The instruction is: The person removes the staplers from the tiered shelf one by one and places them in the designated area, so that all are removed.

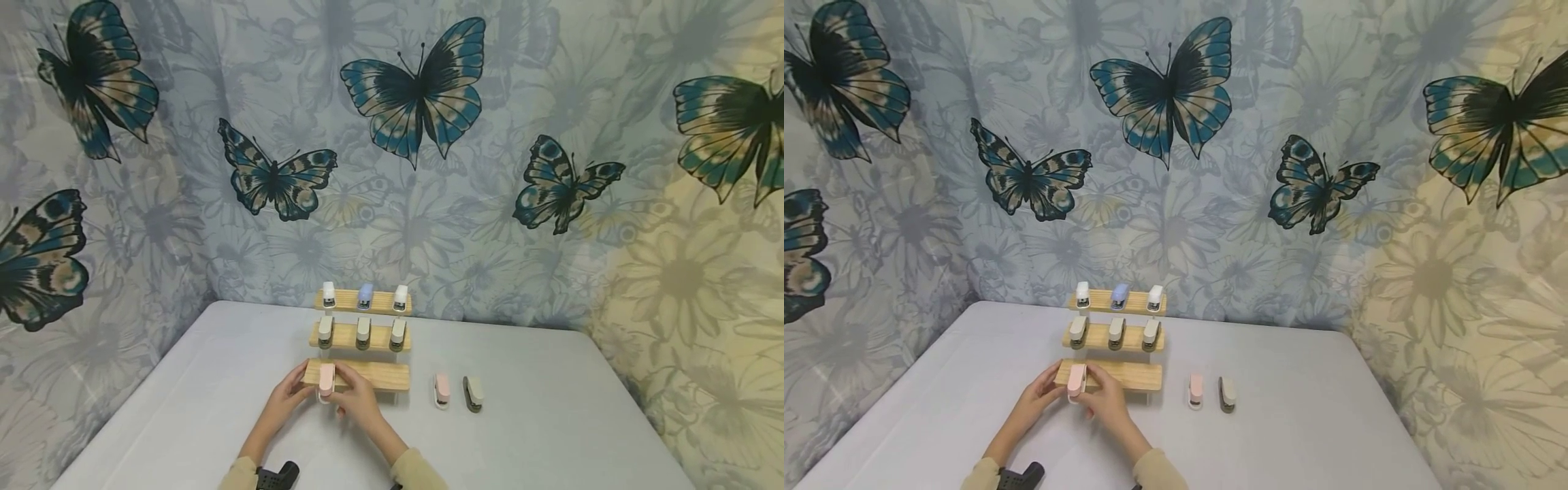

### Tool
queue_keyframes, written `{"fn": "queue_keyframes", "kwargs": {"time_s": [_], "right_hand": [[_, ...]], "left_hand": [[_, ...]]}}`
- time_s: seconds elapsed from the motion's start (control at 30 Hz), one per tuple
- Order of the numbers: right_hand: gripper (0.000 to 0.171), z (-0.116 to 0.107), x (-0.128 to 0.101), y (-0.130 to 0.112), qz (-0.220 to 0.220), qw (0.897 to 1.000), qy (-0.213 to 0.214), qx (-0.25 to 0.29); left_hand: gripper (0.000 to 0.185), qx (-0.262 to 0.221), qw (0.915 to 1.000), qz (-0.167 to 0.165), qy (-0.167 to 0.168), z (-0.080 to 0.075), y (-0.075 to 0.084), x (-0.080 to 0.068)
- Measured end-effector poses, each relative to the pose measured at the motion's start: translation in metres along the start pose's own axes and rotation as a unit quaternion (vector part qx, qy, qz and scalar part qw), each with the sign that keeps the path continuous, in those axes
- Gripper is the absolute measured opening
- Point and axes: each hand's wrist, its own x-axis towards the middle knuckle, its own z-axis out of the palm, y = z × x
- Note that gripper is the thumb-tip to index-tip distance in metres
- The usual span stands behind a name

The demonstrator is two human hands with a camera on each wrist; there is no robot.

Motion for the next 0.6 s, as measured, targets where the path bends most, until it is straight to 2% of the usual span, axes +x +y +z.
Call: {"fn": "queue_keyframes", "kwargs": {"time_s": [0.1, 0.23, 0.33, 0.4, 0.6], "right_hand": [[0.058, -0.006, 0.001, 0.009, -0.023, 1.0, -0.015, -0.011], [0.06, -0.017, 0.003, 0.022, -0.063, 0.995, -0.03, -0.068], [0.061, -0.025, 0.001, 0.024, -0.062, 0.992, -0.029, -0.103], [0.06, -0.029, -0.003, 0.018, -0.057, 0.992, -0.025, -0.106], [0.056, -0.037, -0.014, 0.003, -0.055, 0.996, -0.01, -0.066]], "left_hand": [[0.055, 0.001, 1.0, 0.003, -0.003, 0.0, -0.002, -0.001], [0.056, 0.01, 0.9998, -0.012, 0.012, 0.002, -0.003, -0.001], [0.056, 0.021, 0.9995, -0.015, 0.017, 0.003, -0.002, 0.0], [0.057, 0.033, 0.9993, -0.01, 0.011, 0.003, -0.002, 0.0], [0.056, 0.055, 0.9984, -0.008, 0.012, 0.001, -0.001, 0.0]]}}
